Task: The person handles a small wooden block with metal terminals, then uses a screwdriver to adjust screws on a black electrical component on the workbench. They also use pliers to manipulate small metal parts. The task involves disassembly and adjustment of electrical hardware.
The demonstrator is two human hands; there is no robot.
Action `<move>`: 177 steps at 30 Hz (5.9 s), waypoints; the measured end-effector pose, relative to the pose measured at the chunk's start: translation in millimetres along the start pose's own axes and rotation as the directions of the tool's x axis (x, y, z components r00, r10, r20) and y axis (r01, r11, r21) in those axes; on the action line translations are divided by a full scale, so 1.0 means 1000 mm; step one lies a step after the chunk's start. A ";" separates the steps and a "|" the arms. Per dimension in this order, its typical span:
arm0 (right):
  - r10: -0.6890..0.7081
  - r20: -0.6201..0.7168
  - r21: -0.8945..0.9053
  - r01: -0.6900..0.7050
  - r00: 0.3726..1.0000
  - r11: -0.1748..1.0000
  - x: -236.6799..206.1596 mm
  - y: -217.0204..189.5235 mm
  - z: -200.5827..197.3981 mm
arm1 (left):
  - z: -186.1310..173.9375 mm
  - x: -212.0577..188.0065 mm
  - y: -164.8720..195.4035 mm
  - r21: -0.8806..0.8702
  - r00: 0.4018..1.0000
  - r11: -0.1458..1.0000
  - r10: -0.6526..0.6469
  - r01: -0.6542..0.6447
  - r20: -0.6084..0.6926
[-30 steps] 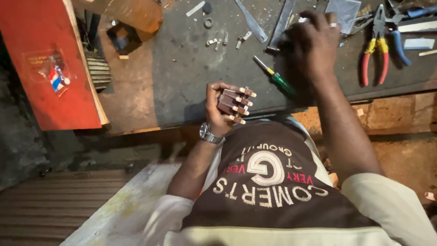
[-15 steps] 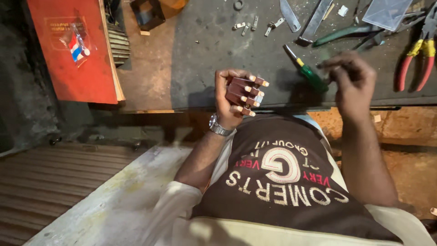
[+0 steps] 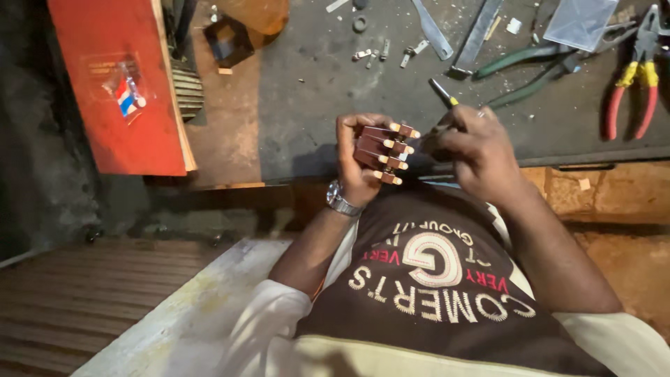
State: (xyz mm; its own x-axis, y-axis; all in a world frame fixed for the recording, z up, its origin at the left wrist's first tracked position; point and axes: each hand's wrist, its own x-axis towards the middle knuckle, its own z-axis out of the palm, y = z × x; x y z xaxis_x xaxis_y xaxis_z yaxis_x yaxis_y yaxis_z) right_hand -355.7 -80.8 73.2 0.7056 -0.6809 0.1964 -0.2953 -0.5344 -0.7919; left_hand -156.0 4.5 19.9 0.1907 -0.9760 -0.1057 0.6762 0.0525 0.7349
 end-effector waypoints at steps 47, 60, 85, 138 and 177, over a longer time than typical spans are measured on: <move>0.004 -0.037 0.366 0.009 0.999 0.931 -0.001 0.027 0.033 | 0.001 0.003 -0.005 0.547 0.900 0.715 0.365 -0.434 0.237; -0.041 -0.481 -0.711 -0.363 0.876 0.602 -0.021 0.085 -0.016 | 0.001 -0.005 0.002 0.626 0.883 0.630 0.401 -0.459 0.244; 0.461 0.223 0.558 -0.500 0.859 0.662 -0.019 0.019 0.021 | -0.010 -0.014 -0.025 0.525 0.906 0.741 0.387 -0.418 0.174; 0.214 0.025 0.487 -0.199 0.977 0.851 -0.017 0.026 0.038 | 0.011 0.002 -0.028 0.422 0.820 0.727 0.346 -0.542 0.457; 0.183 0.022 0.383 -0.177 0.983 0.907 -0.032 0.059 0.052 | 0.011 -0.005 -0.034 0.459 0.877 0.757 0.320 -0.464 0.359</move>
State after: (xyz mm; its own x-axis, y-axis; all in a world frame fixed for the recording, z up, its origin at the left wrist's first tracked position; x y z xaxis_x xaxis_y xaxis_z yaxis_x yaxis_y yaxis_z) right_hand -362.6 -64.5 -10.2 0.6540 -0.7556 0.0353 -0.1463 -0.1722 -0.9741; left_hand -187.3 4.8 2.8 0.1279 -0.9148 0.3831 0.0965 0.3959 0.9132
